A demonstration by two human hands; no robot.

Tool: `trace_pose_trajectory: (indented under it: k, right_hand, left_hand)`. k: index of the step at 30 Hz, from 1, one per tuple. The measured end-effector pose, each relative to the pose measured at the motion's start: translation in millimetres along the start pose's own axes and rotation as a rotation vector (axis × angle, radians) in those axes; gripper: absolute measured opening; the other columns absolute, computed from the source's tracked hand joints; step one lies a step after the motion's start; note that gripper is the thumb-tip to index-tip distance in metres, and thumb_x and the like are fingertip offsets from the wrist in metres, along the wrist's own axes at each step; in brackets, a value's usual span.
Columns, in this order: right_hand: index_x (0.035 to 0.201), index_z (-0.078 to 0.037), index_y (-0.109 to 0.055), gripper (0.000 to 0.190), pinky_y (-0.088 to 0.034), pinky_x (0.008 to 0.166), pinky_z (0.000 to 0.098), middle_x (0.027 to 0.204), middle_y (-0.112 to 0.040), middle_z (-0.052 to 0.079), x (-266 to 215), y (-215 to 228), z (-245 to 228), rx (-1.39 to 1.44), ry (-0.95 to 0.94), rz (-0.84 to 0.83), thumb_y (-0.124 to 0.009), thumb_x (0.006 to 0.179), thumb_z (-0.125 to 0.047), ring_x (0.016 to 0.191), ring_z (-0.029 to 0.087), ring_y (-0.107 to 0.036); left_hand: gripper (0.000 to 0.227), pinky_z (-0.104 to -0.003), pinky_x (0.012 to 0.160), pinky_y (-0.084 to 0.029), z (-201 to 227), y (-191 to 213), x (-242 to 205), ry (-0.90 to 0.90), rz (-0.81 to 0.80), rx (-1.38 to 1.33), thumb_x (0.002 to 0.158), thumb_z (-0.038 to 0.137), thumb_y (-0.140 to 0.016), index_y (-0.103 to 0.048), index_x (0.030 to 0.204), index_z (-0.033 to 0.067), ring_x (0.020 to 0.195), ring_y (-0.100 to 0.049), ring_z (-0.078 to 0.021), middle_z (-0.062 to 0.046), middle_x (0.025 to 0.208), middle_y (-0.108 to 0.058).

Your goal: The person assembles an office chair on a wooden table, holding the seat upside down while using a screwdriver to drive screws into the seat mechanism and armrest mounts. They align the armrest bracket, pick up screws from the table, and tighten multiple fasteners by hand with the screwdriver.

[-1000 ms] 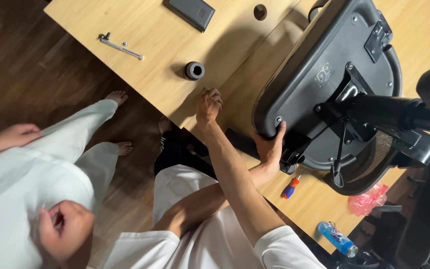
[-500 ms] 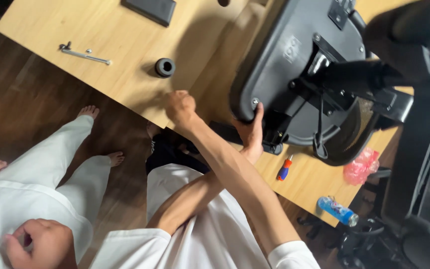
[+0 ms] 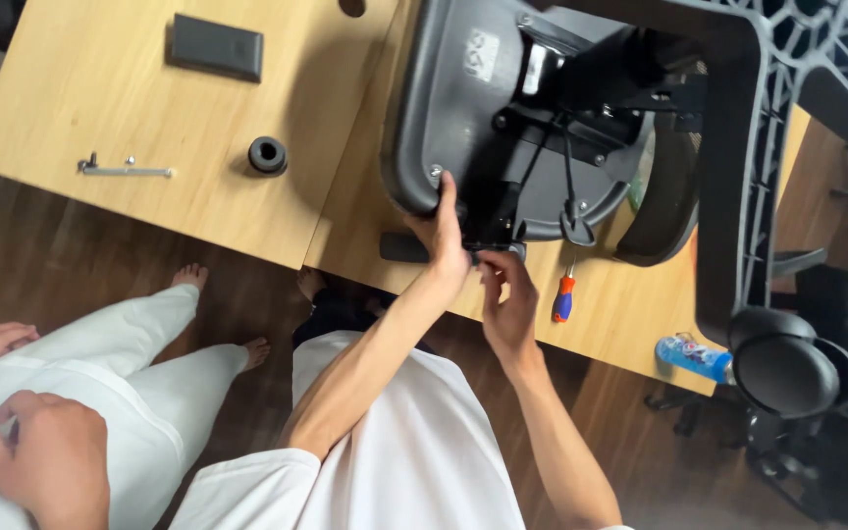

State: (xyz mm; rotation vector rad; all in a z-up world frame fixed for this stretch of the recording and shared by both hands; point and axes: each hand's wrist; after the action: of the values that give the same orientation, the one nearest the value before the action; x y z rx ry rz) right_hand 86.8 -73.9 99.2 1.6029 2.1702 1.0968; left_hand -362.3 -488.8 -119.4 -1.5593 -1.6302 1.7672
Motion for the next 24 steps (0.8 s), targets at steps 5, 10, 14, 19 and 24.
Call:
trace_pose_trajectory:
  k: [5,10,14,19,24]
  right_hand:
    - [0.107,0.001,-0.063,0.016,-0.048,0.063,0.0313,0.095,-0.068,0.014,8.4,7.0,61.9,-0.081,-0.206,0.149,-0.071,0.093,0.006,0.072,0.024,-0.063]
    - [0.103,0.003,-0.065,0.010,-0.050,0.067,0.0334,0.092,-0.068,0.016,27.8,13.7,69.8,-0.138,-0.221,0.103,-0.069,0.094,0.005,0.073,0.025,-0.064]
    - [0.102,0.004,-0.064,0.009,-0.051,0.070,0.0343,0.089,-0.066,0.016,29.6,15.5,86.1,-0.136,-0.191,0.086,-0.068,0.095,0.006,0.077,0.026,-0.065]
    - [0.102,-0.001,-0.066,0.011,-0.055,0.078,0.0346,0.091,-0.067,0.009,35.7,23.1,96.4,-0.097,-0.245,0.053,-0.065,0.095,0.006,0.085,0.022,-0.068]
    - [0.092,-0.005,-0.073,0.014,-0.050,0.080,0.0370,0.096,-0.062,0.006,47.3,35.6,110.1,-0.186,-0.186,0.037,-0.080,0.082,0.001,0.095,0.025,-0.056]
  left_hand:
    - [0.034,-0.020,0.085,-0.039,-6.5,-20.1,11.2,0.022,0.015,0.189,0.111,0.041,-0.051,-0.056,0.090,0.0155,0.088,-0.048,-0.0039,0.010,0.084,-0.050]
    - [0.033,-0.021,0.086,-0.039,-32.2,-28.0,12.9,0.044,0.034,0.268,0.112,0.040,-0.052,-0.057,0.091,0.0156,0.088,-0.048,-0.0049,0.009,0.084,-0.050]
    - [0.034,-0.020,0.086,-0.039,-38.7,-19.9,18.4,0.048,0.026,0.309,0.114,0.041,-0.053,-0.059,0.095,0.0140,0.087,-0.047,-0.0045,0.007,0.084,-0.049]
    - [0.031,-0.019,0.084,-0.038,-48.5,-11.8,17.1,0.016,0.033,0.283,0.114,0.038,-0.051,-0.059,0.100,0.0123,0.088,-0.047,-0.0036,0.006,0.086,-0.049]
    - [0.034,-0.019,0.084,-0.038,-65.8,-17.7,13.0,0.027,0.033,0.264,0.117,0.040,-0.053,-0.059,0.099,0.0126,0.089,-0.047,-0.0035,0.006,0.087,-0.048]
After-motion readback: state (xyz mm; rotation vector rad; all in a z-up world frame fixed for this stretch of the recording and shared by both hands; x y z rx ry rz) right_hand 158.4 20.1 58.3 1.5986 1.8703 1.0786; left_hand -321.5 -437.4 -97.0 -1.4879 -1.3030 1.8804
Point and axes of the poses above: each hand's wrist, its own x-axis towards the middle knuckle, its own y-axis out of the back of the hand, z = x × y
